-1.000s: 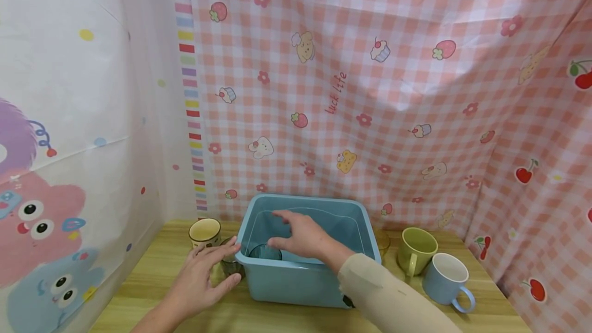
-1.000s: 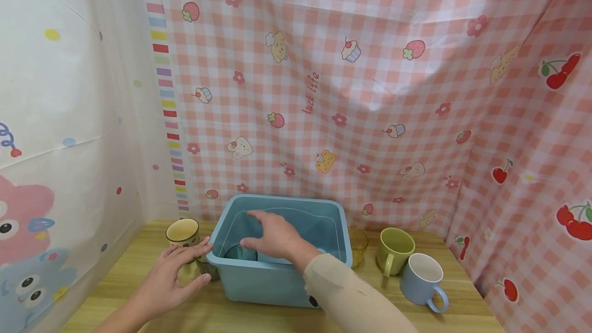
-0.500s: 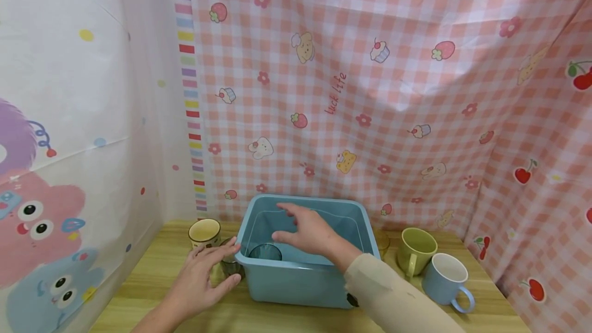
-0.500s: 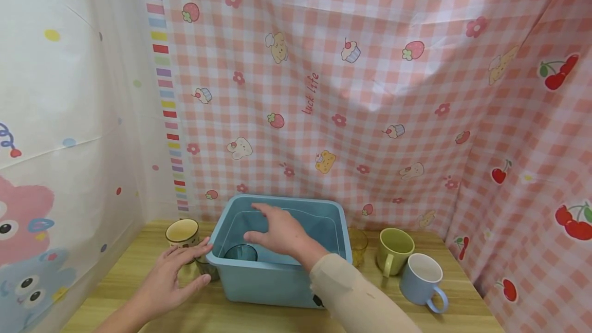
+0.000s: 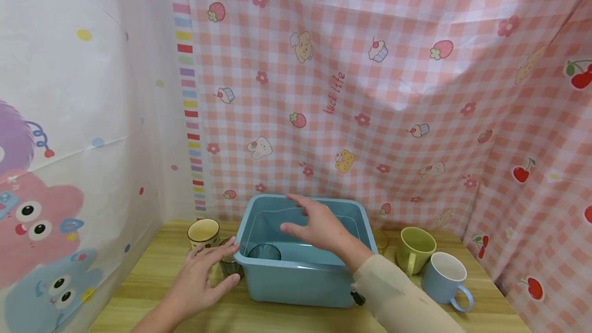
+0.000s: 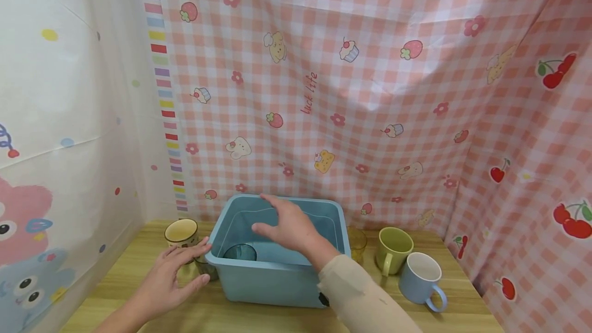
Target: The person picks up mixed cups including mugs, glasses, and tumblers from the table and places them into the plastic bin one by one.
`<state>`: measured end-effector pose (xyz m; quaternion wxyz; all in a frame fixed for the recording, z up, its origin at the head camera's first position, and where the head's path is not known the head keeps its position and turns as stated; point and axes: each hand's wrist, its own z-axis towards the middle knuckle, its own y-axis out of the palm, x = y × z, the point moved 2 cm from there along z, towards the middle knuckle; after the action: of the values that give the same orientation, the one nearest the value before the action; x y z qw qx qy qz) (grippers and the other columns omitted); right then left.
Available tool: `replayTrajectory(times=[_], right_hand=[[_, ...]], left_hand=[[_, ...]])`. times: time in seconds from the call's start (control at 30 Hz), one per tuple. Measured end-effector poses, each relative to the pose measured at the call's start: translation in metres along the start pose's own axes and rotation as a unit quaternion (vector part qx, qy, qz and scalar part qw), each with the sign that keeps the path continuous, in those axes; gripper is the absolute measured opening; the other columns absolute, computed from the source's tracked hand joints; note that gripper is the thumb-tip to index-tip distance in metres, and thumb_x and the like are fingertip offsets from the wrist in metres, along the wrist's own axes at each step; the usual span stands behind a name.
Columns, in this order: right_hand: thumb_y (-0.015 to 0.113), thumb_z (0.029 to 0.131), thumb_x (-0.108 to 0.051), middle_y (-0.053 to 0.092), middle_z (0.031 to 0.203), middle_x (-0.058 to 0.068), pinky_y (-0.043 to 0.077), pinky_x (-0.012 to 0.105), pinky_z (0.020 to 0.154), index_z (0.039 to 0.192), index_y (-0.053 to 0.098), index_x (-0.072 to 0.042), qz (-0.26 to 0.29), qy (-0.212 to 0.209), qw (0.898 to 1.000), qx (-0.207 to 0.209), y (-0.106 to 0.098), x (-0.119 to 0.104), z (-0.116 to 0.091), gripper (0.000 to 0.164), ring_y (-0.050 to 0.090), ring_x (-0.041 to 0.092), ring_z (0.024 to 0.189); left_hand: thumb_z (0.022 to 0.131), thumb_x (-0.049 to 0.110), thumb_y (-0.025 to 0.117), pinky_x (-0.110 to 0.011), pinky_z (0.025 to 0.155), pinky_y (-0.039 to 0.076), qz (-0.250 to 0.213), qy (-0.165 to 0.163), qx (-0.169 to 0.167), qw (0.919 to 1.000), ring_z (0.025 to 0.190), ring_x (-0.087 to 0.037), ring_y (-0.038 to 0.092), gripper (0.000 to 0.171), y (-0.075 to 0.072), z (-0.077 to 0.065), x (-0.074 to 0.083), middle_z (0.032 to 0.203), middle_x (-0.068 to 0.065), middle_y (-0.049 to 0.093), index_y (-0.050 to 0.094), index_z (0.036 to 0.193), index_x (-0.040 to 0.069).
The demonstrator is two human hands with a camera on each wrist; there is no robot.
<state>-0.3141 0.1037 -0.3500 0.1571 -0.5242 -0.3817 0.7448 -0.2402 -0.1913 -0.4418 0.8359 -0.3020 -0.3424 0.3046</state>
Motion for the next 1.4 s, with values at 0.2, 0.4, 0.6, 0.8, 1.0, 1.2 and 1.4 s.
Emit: replayTrajectory(times=[0.2,0.4,0.6,0.8,1.0,1.2,1.4], right_hand=[[0.080,0.095,-0.047,0.060,0.156,0.004,0.059,0.054,0.103,0.162,0.045,-0.040,-0.004,0.005,0.999,0.035,-0.009,0.004,-0.005,0.076,0.061,0.034,0.138],[0.081,0.094,-0.048,0.060,0.155,0.003,0.060,0.053,0.102,0.161,0.046,-0.040,-0.012,0.018,0.998,0.058,-0.015,0.012,-0.009,0.076,0.062,0.031,0.137],[0.080,0.096,-0.046,0.059,0.156,0.008,0.060,0.053,0.100,0.163,0.045,-0.035,-0.010,0.011,0.998,0.065,-0.022,0.017,-0.013,0.077,0.062,0.034,0.137],[0.080,0.096,-0.044,0.061,0.155,0.009,0.061,0.053,0.099,0.163,0.045,-0.033,-0.014,0.002,0.997,0.073,-0.026,0.022,-0.019,0.076,0.064,0.034,0.134],[0.078,0.097,-0.046,0.062,0.153,0.009,0.061,0.054,0.100,0.163,0.046,-0.033,-0.024,-0.004,0.996,0.081,-0.029,0.026,-0.026,0.074,0.065,0.034,0.133],[0.078,0.098,-0.044,0.063,0.153,0.012,0.061,0.054,0.101,0.163,0.045,-0.029,-0.025,-0.012,0.996,0.087,-0.032,0.030,-0.030,0.075,0.066,0.035,0.133],[0.079,0.097,-0.043,0.064,0.151,0.012,0.060,0.055,0.103,0.163,0.046,-0.026,-0.020,-0.004,0.995,0.095,-0.036,0.031,-0.035,0.076,0.065,0.037,0.134]], left_hand=[[0.091,0.035,0.085,-0.079,0.111,0.034,-0.005,-0.003,-0.001,1.0000,0.126,-0.033,0.070,0.055,-0.001,0.000,0.001,0.150,0.000,0.067,0.070,0.142,0.019],[0.092,0.035,0.085,-0.079,0.112,0.033,-0.008,-0.007,-0.005,0.9999,0.126,-0.033,0.070,0.055,0.000,0.000,0.000,0.151,0.001,0.066,0.069,0.143,0.020],[0.093,0.037,0.084,-0.079,0.112,0.033,-0.014,-0.011,-0.010,0.9998,0.129,-0.034,0.068,0.056,0.000,-0.001,-0.002,0.154,0.002,0.064,0.068,0.144,0.021],[0.093,0.035,0.084,-0.078,0.112,0.033,-0.011,-0.009,-0.011,0.9998,0.128,-0.034,0.069,0.057,0.001,-0.001,-0.002,0.154,0.002,0.063,0.067,0.145,0.022],[0.093,0.037,0.084,-0.078,0.112,0.034,-0.010,-0.007,-0.011,0.9999,0.127,-0.034,0.069,0.055,0.001,-0.001,-0.001,0.154,0.001,0.064,0.068,0.144,0.021],[0.093,0.037,0.084,-0.077,0.112,0.034,-0.008,-0.007,-0.009,0.9999,0.127,-0.033,0.069,0.055,0.001,-0.001,-0.001,0.153,0.002,0.064,0.069,0.143,0.021],[0.093,0.037,0.084,-0.078,0.112,0.033,-0.007,-0.007,-0.008,0.9999,0.130,-0.034,0.068,0.055,0.001,-0.001,-0.001,0.153,0.002,0.065,0.069,0.143,0.021]])
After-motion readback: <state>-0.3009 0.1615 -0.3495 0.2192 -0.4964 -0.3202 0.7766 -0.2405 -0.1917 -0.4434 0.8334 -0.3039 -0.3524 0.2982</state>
